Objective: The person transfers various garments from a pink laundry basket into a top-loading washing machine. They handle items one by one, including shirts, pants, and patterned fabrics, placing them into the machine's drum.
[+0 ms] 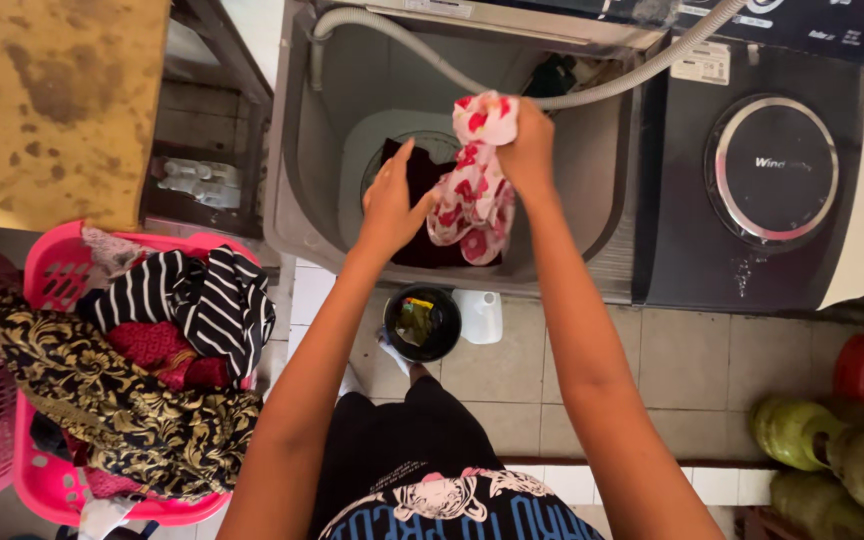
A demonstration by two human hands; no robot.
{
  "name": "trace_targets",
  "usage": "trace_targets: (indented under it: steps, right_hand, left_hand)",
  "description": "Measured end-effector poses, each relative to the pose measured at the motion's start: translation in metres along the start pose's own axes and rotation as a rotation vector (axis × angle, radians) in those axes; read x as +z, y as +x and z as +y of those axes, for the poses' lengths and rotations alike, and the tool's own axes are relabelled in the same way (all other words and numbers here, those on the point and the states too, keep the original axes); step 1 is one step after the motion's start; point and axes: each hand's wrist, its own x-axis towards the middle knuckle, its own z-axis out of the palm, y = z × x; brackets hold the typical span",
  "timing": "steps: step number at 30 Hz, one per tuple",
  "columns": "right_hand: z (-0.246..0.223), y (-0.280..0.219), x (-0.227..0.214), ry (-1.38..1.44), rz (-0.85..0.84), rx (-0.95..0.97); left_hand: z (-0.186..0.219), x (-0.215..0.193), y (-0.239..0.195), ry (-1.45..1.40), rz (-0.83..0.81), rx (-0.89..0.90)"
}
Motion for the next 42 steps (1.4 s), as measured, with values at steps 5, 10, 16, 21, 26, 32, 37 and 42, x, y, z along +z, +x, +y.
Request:
trace_targets:
  steps: [5, 10, 16, 21, 26, 32, 37, 42]
  right_hand:
    - [0.041, -0.026, 0.046, 0.042, -0.119, 0.078]
    - [-0.015, -0.047, 0.065, 0.205, -0.231, 0.249]
    - [-0.145, -0.096, 0.076, 0.374, -0.204, 0.066]
    - [-0.232, -0.135, 0.115, 0.463, -0.547, 0.113]
    - [-0.269, -0.168, 0.162, 0.365, -0.781, -0.14]
    - [-0.291, -0.211, 0.201, 0.353, -0.986, -0.3]
    - [-0.343, -0.211, 0.237, 1.264, -1.359, 0.715]
    - [-0.361, -0.15, 0.235, 1.598, -0.921, 1.064]
  left_hand:
    - [-0.02, -0.002, -0.029, 0.065, 0.048, -0.03]
    - [-0.013, -0.029, -0.063, 0.023, 0.242, 0.168]
    - [-0.058, -0.061, -0.151, 0.323, 0.497, 0.187]
    - [-0.151, -0.12, -0.24, 0.567, 0.84, -0.43]
    - [-0.231, -0.158, -0.316, 0.574, 0.709, -1.031]
    - [-0.229, -0.212, -0.347, 0.19, 0.829, -0.79]
    - [-0.116, -0.272, -0.334, -0.208, 0.755, -0.241]
    - [-0.021, -0.281, -0.331, -0.351, -0.032, 0.0]
